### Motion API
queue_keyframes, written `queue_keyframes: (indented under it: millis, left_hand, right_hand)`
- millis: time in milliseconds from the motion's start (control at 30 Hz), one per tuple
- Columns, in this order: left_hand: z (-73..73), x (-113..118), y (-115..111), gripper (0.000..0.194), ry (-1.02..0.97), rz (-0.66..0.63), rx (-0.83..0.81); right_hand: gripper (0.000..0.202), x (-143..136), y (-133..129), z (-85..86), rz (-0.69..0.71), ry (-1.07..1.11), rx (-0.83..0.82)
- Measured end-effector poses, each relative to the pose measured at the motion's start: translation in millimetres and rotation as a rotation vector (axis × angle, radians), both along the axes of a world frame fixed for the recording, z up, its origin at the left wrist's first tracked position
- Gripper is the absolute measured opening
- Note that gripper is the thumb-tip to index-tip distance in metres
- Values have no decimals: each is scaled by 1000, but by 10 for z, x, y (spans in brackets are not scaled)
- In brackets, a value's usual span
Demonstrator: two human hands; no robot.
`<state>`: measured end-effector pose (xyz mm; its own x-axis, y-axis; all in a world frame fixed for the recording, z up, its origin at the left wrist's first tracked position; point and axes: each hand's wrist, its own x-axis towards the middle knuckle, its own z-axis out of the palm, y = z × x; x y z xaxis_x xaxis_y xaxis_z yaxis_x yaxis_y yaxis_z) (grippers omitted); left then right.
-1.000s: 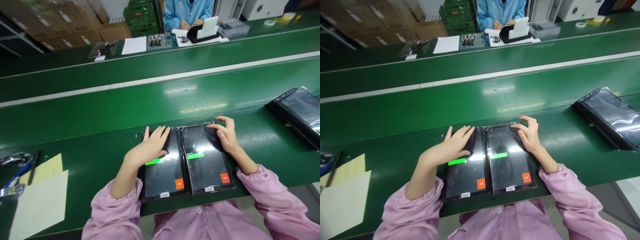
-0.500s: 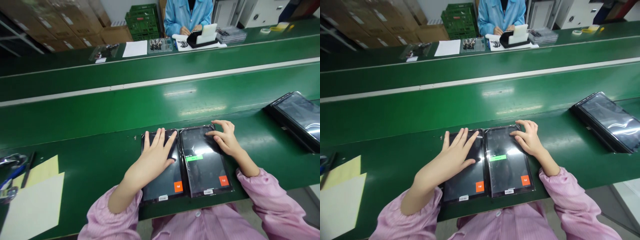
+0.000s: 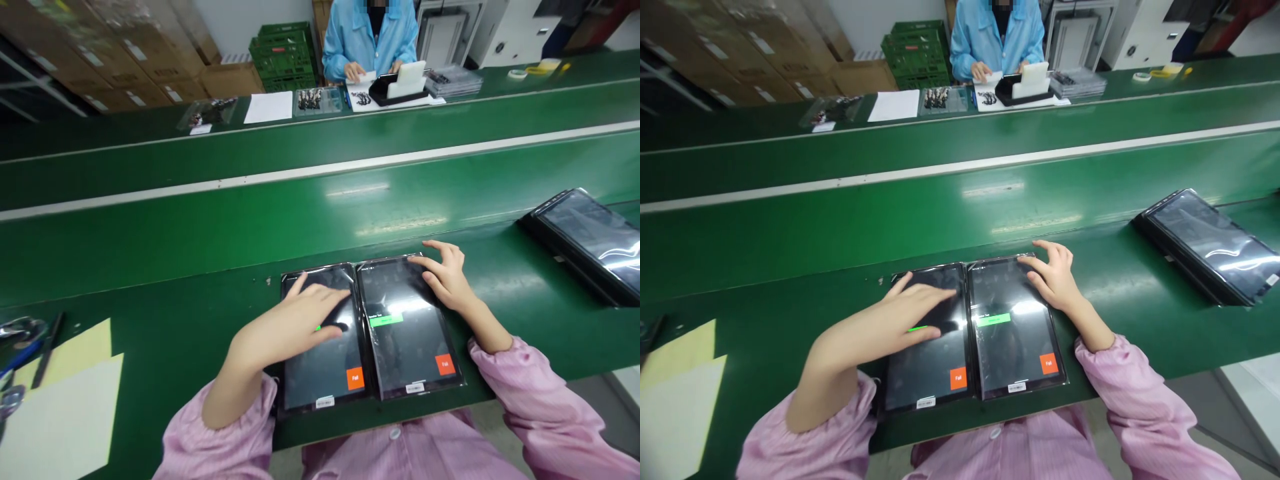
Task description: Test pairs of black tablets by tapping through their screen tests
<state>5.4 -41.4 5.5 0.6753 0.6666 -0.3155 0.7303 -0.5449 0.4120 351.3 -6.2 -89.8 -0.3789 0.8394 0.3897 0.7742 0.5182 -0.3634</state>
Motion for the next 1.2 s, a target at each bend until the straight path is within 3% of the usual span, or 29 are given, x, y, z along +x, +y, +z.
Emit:
queue_keyframes:
  millis: [133,233,400,533,633,800,1000,1200]
  left_hand:
    - [-153,64,170,67,105,105,82]
    - [-228,137,138,75,109,67,78]
    - [-81,52,-32,58,-8,-70,2]
    - [39,-66,89,41,-22,43,76]
    - [18,-42,302,45,9,139,201]
    - [-81,53,529,44,20,110,223]
    - [-73,-18,555,52,-20,85,241]
    - [-65,-70,552,67,17,80,148]
  right_hand:
    - [46,-12,5,-46,-5,-35,-17]
    - [46,-19,4,-42,-11,-78,-42]
    - [45,-7,-13,53,106,-30,-91]
    - [63,-2,-22,85,104,122,-85]
    - [67,-11,-14,58,46,142,-62]
    - [65,-25,-7,26,72,91,-22]
    - [58,-53,-21,35,35,82,-72]
    - [63,-47,-16,68,-28,261,-45]
